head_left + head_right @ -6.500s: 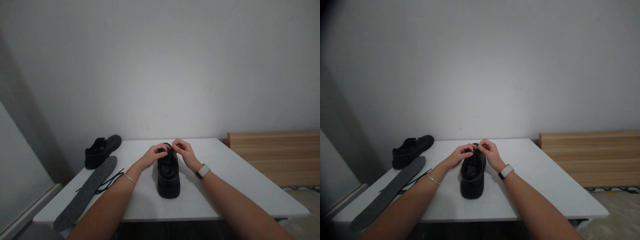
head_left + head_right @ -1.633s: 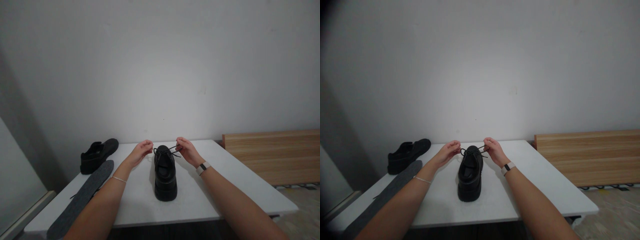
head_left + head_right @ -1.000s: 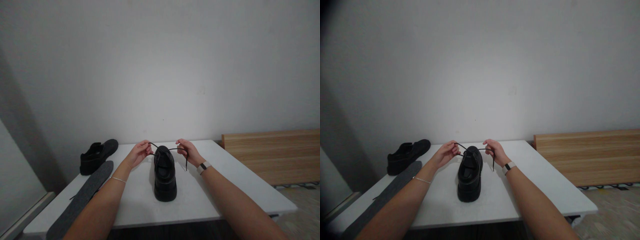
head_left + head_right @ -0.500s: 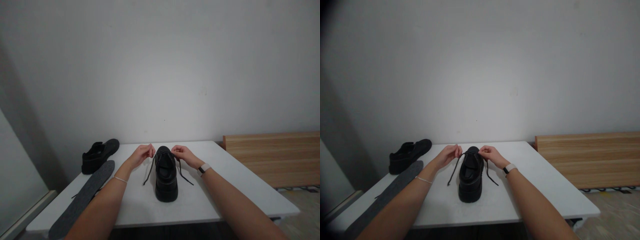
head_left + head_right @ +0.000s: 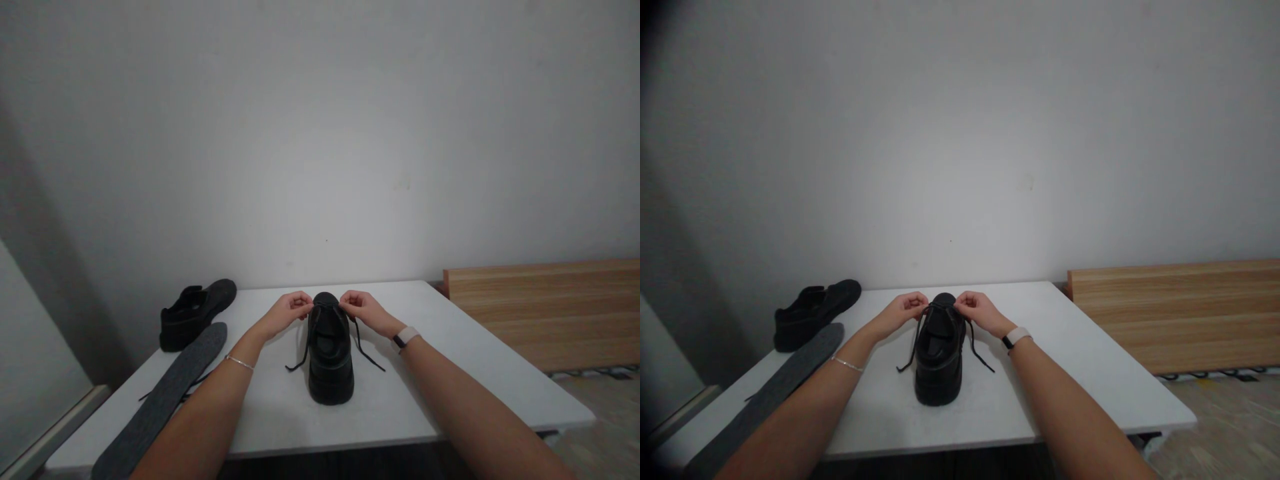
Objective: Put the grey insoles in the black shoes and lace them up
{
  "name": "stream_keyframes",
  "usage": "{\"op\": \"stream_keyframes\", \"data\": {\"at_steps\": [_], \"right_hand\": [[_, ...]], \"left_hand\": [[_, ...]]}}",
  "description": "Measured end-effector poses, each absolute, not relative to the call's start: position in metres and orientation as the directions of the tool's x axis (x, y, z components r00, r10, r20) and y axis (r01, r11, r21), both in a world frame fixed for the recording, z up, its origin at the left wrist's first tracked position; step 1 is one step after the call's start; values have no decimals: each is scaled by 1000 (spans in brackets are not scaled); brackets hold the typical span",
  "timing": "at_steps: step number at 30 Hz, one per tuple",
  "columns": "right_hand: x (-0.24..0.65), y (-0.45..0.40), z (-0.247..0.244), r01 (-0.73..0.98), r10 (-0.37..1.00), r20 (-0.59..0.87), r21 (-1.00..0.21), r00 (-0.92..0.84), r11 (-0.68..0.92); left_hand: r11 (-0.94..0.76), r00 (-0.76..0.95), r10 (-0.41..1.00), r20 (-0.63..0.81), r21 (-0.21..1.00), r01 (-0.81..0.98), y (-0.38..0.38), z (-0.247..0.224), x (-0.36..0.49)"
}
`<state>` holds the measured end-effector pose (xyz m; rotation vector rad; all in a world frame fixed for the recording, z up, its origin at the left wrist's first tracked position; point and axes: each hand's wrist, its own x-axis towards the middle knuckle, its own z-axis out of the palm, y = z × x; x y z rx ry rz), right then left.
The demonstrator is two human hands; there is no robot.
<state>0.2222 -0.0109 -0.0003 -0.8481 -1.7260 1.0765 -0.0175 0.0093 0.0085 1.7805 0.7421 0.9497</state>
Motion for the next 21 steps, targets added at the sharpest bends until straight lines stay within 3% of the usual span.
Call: {"op": "stream_keyframes", "data": {"at_steps": [14,21], "right_hand": [[221,-6,-2,9,875,405,-906,-265,423],[222,-5,-5,-137,880,367,-930,-302,341]], "left_hand": [[-422,414,835,364,905,54,14,7,-14],[-328,524,790,320,941,-80,10,7,-16]]}}
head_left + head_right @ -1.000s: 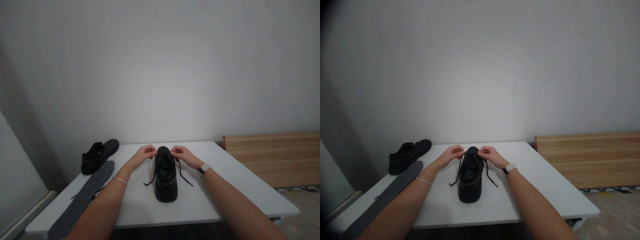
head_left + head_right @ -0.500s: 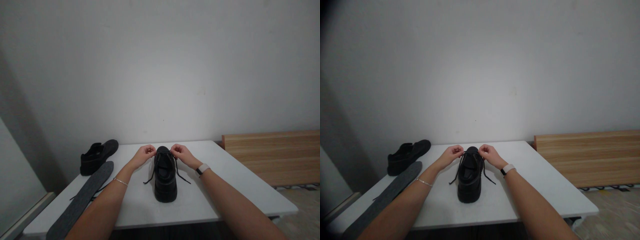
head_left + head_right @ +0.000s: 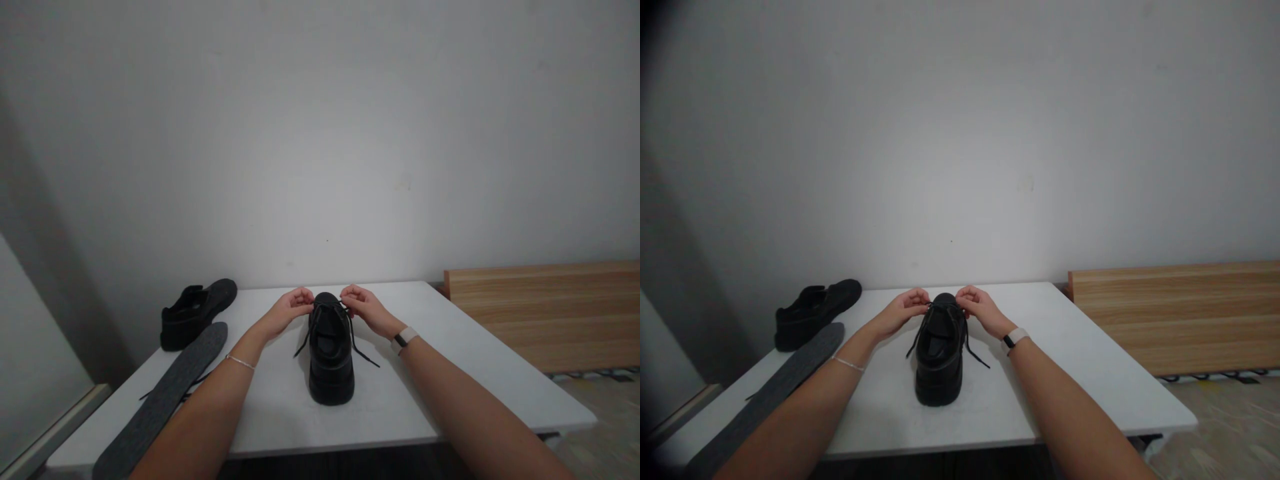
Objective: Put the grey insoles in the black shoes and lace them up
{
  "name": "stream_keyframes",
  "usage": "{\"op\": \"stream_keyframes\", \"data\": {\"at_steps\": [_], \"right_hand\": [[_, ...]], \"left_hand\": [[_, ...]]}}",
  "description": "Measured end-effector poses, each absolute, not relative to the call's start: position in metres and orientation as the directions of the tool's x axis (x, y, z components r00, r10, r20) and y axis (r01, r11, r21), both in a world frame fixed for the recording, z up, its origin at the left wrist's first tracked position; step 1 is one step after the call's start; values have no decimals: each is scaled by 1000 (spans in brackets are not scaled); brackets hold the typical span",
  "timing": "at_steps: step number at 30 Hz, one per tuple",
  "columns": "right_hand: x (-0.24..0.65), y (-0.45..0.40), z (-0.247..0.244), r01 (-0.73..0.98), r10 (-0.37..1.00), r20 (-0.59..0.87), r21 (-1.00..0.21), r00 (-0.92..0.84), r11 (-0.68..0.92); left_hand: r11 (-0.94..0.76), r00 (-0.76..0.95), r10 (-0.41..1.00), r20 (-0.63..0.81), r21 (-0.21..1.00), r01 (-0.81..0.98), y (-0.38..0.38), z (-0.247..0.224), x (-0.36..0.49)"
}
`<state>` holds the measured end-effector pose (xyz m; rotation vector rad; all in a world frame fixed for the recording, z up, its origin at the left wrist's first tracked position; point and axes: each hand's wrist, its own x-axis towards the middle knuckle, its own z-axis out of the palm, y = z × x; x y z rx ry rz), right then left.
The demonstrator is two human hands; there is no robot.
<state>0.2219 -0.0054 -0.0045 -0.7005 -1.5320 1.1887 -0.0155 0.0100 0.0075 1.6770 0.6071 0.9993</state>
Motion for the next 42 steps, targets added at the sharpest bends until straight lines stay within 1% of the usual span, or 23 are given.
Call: {"op": "stream_keyframes", "data": {"at_steps": [4,7,10,13,17,22,30,37,42], "right_hand": [[222,-4,-6,-163,877,344,-938,-336,305],[222,-3,-7,-62,881,345,-937,-322,344],[223,0,-9,47,890,355,-922,-287,384],[225,4,-13,107,897,371,-908,-241,405],[225,4,-13,139,898,401,-894,-179,427],[222,-1,-5,72,907,396,-910,-141,409],[221,-3,-2,-125,931,335,-940,-144,318],[226,-6,4,-320,933,344,-900,-102,297],[229,-10,10,-421,932,350,-862,-94,282]], "left_hand": [[-335,486,813,322,940,-62,12,6,-15],[-323,461,836,297,946,-25,14,4,-14],[-308,473,841,263,951,18,14,4,-14],[-292,499,836,231,955,46,14,3,-15],[-253,498,839,216,967,7,15,3,-16],[-186,455,864,214,977,-105,14,5,-17],[-141,427,875,229,963,-228,7,12,-17],[-55,447,864,233,925,-376,4,18,-21],[-51,425,866,262,893,-447,2,21,-22]]}}
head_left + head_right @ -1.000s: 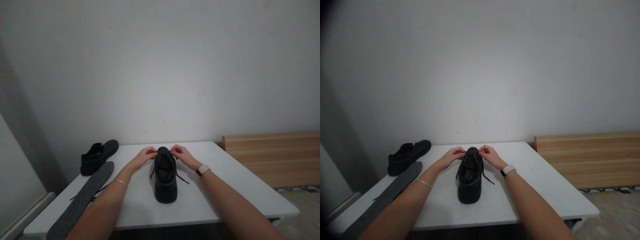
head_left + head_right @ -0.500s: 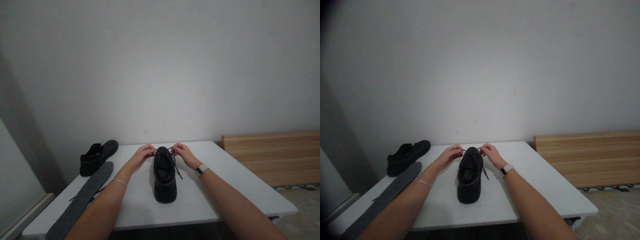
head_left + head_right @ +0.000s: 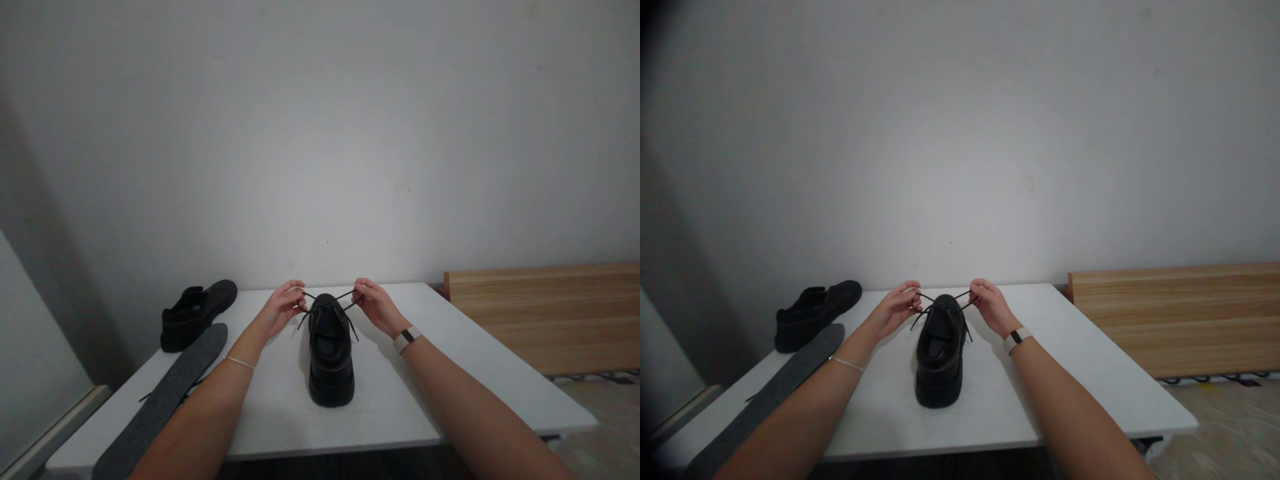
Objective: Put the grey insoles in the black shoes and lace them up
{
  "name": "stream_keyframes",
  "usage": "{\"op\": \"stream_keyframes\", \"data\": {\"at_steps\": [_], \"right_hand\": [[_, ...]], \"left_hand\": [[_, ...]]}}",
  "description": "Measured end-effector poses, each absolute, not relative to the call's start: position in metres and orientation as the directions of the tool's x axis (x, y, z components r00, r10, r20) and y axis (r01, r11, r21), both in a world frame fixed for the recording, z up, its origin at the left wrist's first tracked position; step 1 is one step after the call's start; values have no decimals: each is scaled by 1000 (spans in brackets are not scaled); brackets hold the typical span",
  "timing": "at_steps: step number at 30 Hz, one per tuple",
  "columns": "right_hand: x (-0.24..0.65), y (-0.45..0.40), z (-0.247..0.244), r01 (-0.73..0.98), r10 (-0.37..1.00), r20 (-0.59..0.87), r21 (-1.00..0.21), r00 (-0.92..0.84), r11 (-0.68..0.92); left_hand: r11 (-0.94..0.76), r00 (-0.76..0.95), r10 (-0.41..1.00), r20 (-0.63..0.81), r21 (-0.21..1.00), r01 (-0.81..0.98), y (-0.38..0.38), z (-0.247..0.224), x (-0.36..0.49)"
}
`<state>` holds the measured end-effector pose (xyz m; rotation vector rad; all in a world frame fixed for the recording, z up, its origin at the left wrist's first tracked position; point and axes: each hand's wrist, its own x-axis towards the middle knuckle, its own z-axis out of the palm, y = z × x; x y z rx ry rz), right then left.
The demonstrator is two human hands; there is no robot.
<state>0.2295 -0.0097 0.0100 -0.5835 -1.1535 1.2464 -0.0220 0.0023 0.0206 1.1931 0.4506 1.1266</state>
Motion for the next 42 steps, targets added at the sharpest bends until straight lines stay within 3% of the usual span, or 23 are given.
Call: {"op": "stream_keyframes", "data": {"at_steps": [9,24,29,35,42], "right_hand": [[239,-11,17,-570,940,338,-780,-39,257],[253,-9,21,-606,941,337,-745,16,277],[255,-10,22,-570,938,346,-771,1,285],[244,-16,21,-481,917,365,-840,-159,251],[232,-8,2,-155,916,268,-961,-299,231]], "left_hand": [[-29,401,877,265,861,-507,1,25,-25],[-5,510,813,280,880,-476,2,26,-35],[-16,488,815,313,854,-521,3,28,-37],[31,502,802,324,817,-576,0,29,-39],[91,525,793,307,794,-601,0,30,-42]]}}
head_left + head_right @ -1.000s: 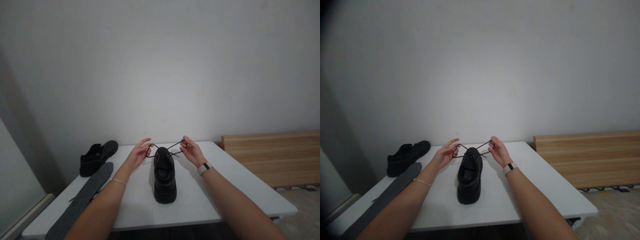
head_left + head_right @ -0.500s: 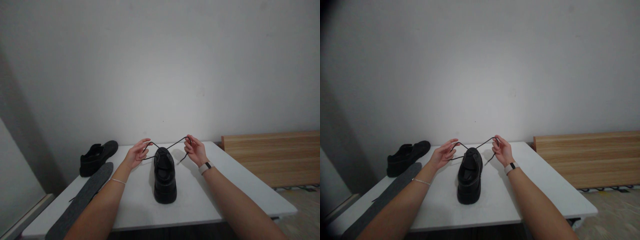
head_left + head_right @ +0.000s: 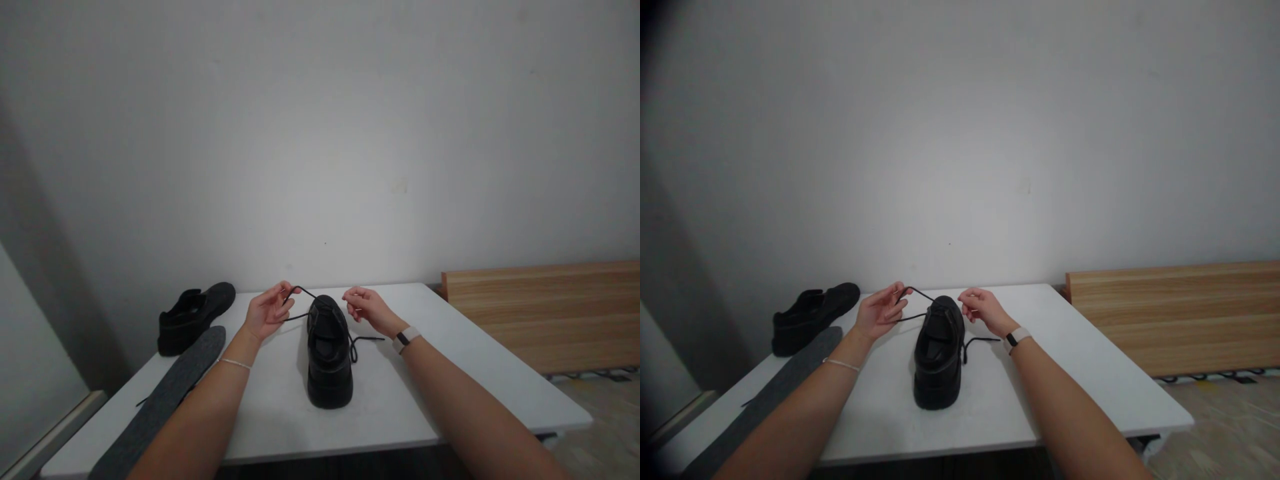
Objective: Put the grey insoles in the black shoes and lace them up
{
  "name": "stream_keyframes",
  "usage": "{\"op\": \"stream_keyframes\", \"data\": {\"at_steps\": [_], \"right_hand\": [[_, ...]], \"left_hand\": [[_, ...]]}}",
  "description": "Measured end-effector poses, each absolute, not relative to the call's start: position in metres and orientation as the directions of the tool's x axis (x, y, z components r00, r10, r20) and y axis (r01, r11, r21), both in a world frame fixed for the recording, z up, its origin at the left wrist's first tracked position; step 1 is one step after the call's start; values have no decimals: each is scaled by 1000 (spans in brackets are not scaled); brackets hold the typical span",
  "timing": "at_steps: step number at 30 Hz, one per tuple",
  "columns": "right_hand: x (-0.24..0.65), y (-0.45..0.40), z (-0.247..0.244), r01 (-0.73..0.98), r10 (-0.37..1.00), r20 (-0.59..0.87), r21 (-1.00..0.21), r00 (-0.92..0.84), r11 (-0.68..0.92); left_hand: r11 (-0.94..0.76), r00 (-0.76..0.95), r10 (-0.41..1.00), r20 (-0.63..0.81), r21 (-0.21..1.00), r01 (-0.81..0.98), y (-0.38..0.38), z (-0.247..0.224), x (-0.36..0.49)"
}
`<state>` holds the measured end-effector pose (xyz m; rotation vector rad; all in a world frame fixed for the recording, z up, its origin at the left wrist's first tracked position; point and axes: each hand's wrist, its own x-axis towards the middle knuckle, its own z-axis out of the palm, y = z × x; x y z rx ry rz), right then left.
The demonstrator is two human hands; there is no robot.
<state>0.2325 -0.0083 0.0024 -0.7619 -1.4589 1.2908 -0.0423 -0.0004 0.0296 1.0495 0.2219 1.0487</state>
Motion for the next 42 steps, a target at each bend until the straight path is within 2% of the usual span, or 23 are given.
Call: {"op": "stream_keyframes", "data": {"at_steps": [3,8,14,18,24,27,30,32,36,42], "right_hand": [[228,-4,-7,-40,922,241,-970,-303,240],[225,-3,-12,72,914,275,-948,-298,309],[222,-2,-12,127,895,357,-908,-266,400],[220,2,-15,155,888,401,-885,-224,438],[217,0,-16,188,872,458,-854,-175,486],[216,-1,-16,175,862,479,-846,-165,503],[214,-1,-16,151,860,486,-849,-153,507],[213,-1,-16,129,862,486,-854,-145,504],[212,-3,-13,59,871,474,-873,-132,484],[213,-7,-3,-250,908,400,-898,-123,361]], "left_hand": [[140,542,784,302,765,-628,1,29,-44],[218,551,778,301,694,-687,1,31,-45],[307,579,745,332,599,-739,-8,39,-47],[300,632,689,354,655,-694,-12,41,-47],[112,594,708,382,770,-629,-2,28,-50],[52,704,593,390,854,-517,-3,22,-53],[-37,790,511,339,927,-374,-7,21,-52],[-85,776,543,320,941,-328,-8,21,-50],[-79,650,700,297,936,-342,2,20,-46],[-34,416,889,192,933,-358,21,8,-41]]}}
